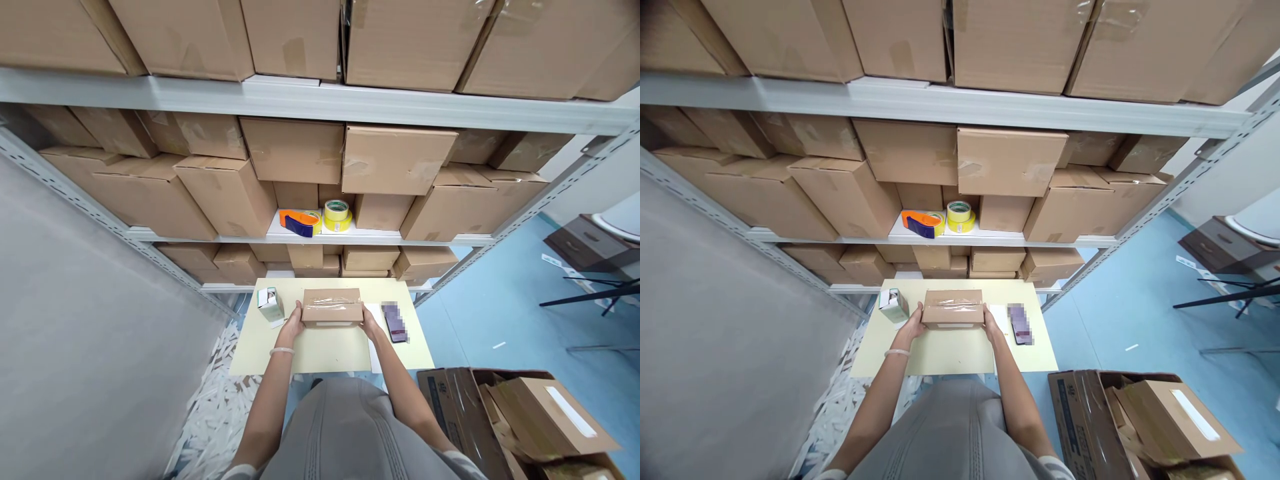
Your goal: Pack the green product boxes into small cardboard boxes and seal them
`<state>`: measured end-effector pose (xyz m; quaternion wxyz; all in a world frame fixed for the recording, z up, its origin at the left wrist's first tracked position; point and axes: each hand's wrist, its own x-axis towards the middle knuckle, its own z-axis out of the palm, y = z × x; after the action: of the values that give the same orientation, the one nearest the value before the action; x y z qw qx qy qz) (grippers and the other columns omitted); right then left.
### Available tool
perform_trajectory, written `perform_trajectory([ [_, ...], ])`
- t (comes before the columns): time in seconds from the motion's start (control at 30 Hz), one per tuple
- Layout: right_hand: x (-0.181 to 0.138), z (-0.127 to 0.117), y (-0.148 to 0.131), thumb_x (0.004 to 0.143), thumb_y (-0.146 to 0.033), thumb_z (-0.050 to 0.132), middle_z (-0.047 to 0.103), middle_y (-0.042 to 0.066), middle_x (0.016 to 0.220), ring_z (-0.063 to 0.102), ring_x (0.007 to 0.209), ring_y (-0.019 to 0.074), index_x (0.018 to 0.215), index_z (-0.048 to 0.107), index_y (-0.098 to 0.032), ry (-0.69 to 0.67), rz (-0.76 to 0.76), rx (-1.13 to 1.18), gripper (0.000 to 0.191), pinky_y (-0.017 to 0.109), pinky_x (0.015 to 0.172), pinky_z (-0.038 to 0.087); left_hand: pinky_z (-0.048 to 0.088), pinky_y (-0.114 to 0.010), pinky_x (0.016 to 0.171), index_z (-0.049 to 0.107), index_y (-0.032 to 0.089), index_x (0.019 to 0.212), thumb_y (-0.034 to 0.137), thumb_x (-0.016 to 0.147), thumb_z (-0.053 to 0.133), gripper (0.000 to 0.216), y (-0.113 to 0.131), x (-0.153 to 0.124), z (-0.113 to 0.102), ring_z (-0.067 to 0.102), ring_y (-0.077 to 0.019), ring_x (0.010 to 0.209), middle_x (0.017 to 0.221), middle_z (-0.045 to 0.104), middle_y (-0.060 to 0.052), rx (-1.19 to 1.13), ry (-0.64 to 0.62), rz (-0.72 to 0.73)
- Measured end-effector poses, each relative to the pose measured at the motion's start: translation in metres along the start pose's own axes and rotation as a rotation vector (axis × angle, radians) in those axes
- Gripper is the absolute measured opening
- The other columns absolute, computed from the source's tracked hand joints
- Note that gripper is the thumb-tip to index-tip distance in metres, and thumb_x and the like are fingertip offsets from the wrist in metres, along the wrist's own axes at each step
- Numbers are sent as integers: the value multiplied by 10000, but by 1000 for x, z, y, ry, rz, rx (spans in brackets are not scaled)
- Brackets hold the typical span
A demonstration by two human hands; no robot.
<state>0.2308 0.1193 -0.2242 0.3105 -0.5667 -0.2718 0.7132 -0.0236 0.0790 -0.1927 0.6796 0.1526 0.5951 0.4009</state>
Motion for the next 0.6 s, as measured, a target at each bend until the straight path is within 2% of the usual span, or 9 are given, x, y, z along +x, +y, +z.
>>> perform_trajectory([
  [0.2,-2,-16,-13,927,-651,274,710,87,1125,624,1136,248,1192,613,-242,-92,-74,72,594,426,970,468,493,-352,952,491,136,1342,764,854,41,914,13,-7,-14,596,-261,1178,1270,629,-143,51,-21,132],
  [0.37,-8,-18,-32,931,-644,211,723,88,1091,633,1119,265,1139,623,-245,-132,-160,135,610,416,942,485,391,-357,1084,420,162,1410,636,914,-35,823,27,-18,-22,440,-203,1357,1464,477,-107,12,-43,232],
  [0.5,-12,-15,-42,930,-651,185,685,66,1203,590,1191,244,1076,634,-252,-114,-204,95,618,398,990,448,330,-378,1127,372,177,1458,642,912,-18,817,33,-23,-22,339,-205,1423,1517,412,-99,9,-86,323],
  [0.6,-12,-13,-44,929,-651,174,632,51,1299,542,1253,218,1133,626,-268,-84,-183,53,627,389,1030,412,322,-359,1130,276,200,1512,670,870,-97,879,33,-24,-20,283,-193,1449,1583,292,-65,131,-69,346],
])
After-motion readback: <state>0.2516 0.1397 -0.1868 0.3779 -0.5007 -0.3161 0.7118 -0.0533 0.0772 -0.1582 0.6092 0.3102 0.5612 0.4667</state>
